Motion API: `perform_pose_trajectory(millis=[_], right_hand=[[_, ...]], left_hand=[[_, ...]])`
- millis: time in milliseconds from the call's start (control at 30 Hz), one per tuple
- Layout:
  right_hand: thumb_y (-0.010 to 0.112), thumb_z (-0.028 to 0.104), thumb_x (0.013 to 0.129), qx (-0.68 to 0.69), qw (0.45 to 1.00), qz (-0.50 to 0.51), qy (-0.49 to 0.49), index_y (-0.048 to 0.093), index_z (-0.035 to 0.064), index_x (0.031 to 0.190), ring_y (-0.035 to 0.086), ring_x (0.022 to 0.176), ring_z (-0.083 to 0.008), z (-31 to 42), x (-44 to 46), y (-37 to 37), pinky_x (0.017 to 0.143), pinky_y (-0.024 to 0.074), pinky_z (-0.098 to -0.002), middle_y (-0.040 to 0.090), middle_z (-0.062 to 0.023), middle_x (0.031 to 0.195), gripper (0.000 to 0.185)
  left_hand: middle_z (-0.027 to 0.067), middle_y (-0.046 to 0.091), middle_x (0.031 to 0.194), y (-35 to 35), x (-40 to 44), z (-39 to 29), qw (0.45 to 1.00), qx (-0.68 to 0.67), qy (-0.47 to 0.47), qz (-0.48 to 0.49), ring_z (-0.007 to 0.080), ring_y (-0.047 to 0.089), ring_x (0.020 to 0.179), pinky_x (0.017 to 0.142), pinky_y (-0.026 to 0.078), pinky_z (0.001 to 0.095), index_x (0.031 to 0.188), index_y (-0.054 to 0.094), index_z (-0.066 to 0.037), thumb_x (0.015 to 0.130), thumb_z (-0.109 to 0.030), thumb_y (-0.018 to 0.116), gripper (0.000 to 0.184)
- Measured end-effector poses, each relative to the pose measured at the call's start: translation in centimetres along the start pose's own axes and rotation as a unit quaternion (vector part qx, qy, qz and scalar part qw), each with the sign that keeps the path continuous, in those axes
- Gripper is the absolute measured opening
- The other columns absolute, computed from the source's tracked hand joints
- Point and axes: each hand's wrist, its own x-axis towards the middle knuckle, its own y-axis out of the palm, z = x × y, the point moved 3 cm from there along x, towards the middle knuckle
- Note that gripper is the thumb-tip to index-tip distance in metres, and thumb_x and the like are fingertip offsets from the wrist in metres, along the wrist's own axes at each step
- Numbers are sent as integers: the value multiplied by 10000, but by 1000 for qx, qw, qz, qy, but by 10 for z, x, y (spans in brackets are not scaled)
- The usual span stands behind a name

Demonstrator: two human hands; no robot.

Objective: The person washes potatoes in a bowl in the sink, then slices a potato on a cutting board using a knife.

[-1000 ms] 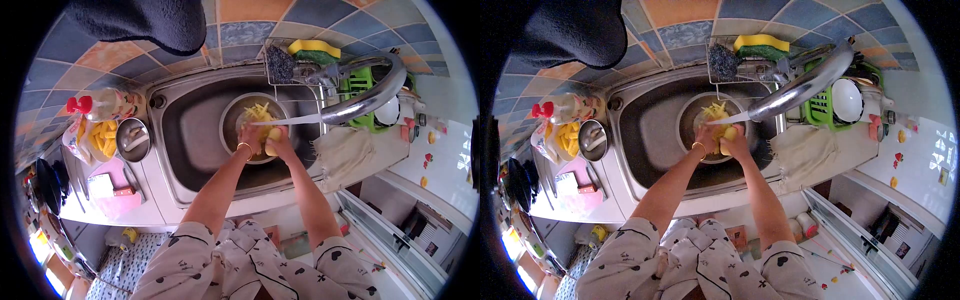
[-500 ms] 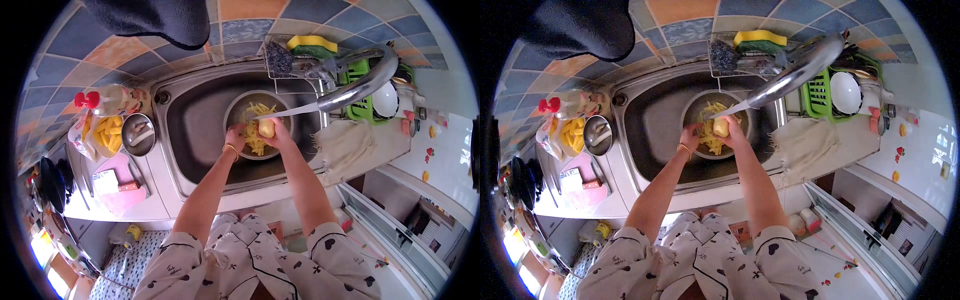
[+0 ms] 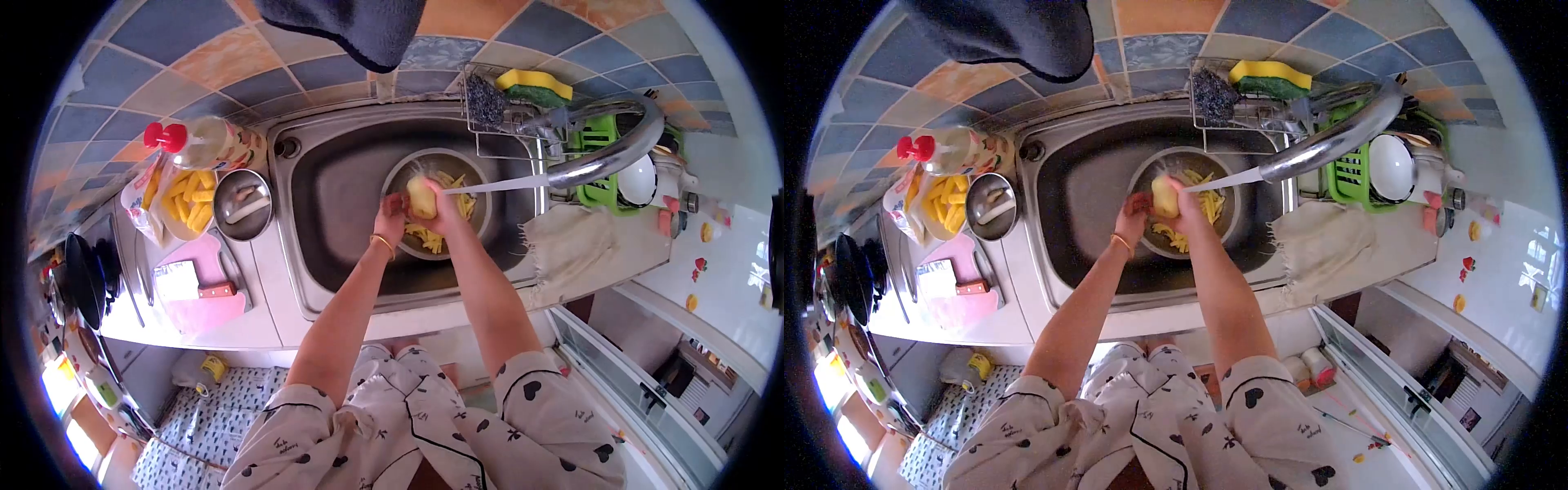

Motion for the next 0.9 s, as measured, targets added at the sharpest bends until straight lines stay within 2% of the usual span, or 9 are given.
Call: perform_pose_trajectory(millis=[133,233,333,433,533,633,733,833,900], right_hand=[[583,356,903,-10,1000,9,15,563,105,1151,603,1003,-260,-23,-32,-2,841,524,-430,615,-100,1084,353],[594,279,896,-23,998,51,4,523,80,1225,598,1053,-275,-35,-68,8,918,510,-462,599,-126,1139,390],[612,197,879,-45,995,93,-6,498,60,1258,596,1070,-277,-34,-101,17,933,510,-473,586,-133,1166,419],[665,124,838,-96,990,87,-59,501,46,1243,610,1031,-258,-27,-136,39,869,545,-445,590,-112,1151,444],[720,97,798,-190,974,60,-110,497,28,1238,626,998,-242,-8,-187,79,826,560,-401,597,-115,1131,499],[797,99,742,-328,933,58,-133,503,13,1219,643,965,-217,15,-220,107,779,557,-311,586,-126,1169,567],[799,104,734,-414,875,70,-240,487,16,1275,635,1005,-201,34,-280,148,798,546,-299,575,-143,1208,631],[790,113,733,-382,845,196,-317,412,57,1391,612,1081,-237,44,-360,204,855,545,-349,544,-172,1259,761],[778,116,732,-304,860,307,-269,333,102,1453,573,1154,-288,44,-370,208,900,531,-400,515,-186,1306,848]], left_hand=[[7,583,1056,-3,-33,-20,985,-118,-110,60,155,580,926,754,484,268,1314,478,-84,843,68,448,496],[-4,564,1010,-11,-71,-44,978,-131,-131,98,119,559,874,690,468,243,1318,494,-93,816,98,429,541],[8,585,1070,-23,-99,-61,971,-160,-124,131,132,577,935,747,490,259,1325,511,-102,788,128,403,594],[24,597,1183,-40,-108,-57,982,-63,26,174,146,582,1038,844,481,267,1366,494,-107,782,126,431,632],[44,590,1228,-56,-130,-98,975,92,75,189,149,557,1110,898,463,264,1341,510,-53,782,138,417,599],[63,572,1285,-68,-153,-154,962,164,135,174,159,525,1185,958,434,267,1325,518,-28,788,139,414,572],[136,592,1260,-73,-187,-226,958,137,205,148,251,546,1220,1035,408,303,1263,547,-13,789,129,401,516],[109,551,1330,-70,-226,-294,946,64,225,223,233,502,1265,1056,396,326,1300,519,-16,812,120,392,522],[95,531,1356,-67,-241,-315,943,-23,191,273,225,486,1280,1059,396,341,1317,507,-18,821,109,391,525]])
